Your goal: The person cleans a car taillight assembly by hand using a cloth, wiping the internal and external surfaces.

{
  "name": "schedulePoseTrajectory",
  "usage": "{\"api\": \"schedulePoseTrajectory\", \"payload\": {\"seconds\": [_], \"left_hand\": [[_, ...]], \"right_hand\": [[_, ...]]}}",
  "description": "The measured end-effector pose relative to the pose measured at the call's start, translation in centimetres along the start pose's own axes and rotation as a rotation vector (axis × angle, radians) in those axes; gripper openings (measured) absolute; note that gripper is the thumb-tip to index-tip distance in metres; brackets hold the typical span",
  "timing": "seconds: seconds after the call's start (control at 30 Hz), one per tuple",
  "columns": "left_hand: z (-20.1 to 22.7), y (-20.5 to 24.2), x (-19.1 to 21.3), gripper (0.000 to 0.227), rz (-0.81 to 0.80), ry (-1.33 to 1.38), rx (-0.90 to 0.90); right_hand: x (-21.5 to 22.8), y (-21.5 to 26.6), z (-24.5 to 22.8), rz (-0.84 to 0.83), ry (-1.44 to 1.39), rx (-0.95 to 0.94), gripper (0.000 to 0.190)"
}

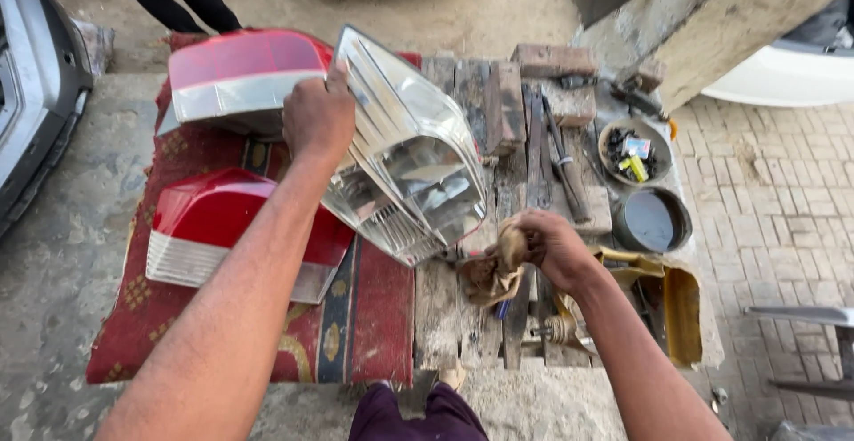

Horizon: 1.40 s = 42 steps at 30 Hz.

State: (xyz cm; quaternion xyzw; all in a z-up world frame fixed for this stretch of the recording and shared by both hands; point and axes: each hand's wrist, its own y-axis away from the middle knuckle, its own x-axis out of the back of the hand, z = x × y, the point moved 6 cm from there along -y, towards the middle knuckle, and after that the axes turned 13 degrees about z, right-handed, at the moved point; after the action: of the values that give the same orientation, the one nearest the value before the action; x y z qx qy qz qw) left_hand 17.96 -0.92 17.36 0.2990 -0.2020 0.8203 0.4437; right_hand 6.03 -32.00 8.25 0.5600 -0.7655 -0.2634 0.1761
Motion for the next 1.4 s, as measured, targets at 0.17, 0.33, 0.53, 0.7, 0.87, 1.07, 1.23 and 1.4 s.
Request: {"api": "schedulePoseTrajectory", "payload": {"seconds": [0.17, 0.33, 0.53, 0.7, 0.87, 1.07, 1.23, 1.4], "left_hand": [[0.2, 0.5, 0.2, 0.065, -0.029, -0.029, 0.011], [-1.5, -0.1, -0.6, 0.057, 0.018, 0.01, 0.024], [-0.5, -0.2, 0.3, 0.062, 0.016, -0.023, 0.025], [-4.6, -3.8, -4.2, 0.06, 0.009, -0.047, 0.046], [-3.1, -1.8, -3.3, 0.055, -0.048, 0.101, 0.09], [0.4, 0.1, -2.4, 0.051, -0.135, 0.219, 0.144], [0.9, 1.3, -3.6, 0.049, -0.199, 0.258, 0.127], [-0.7, 0.5, -2.6, 0.051, -0.124, 0.212, 0.211]], "right_hand": [[2.1, -4.5, 2.3, 0.069, 0.257, 0.124, 0.021], [0.2, -3.0, 1.2, -0.009, 0.479, 0.142, 0.035], [1.1, -3.3, 1.1, -0.018, 0.369, 0.1, 0.038], [-0.1, -2.0, -0.3, -0.032, 0.249, 0.137, 0.022], [-2.3, -1.5, -6.8, 0.049, 0.003, 0.299, 0.027], [-9.9, 4.0, -14.2, -0.016, -0.09, 0.784, 0.04], [-15.2, 2.5, -9.5, -0.081, 0.71, 1.56, 0.047], [-11.9, 2.5, -6.8, 0.127, 0.663, 1.489, 0.047]]}}
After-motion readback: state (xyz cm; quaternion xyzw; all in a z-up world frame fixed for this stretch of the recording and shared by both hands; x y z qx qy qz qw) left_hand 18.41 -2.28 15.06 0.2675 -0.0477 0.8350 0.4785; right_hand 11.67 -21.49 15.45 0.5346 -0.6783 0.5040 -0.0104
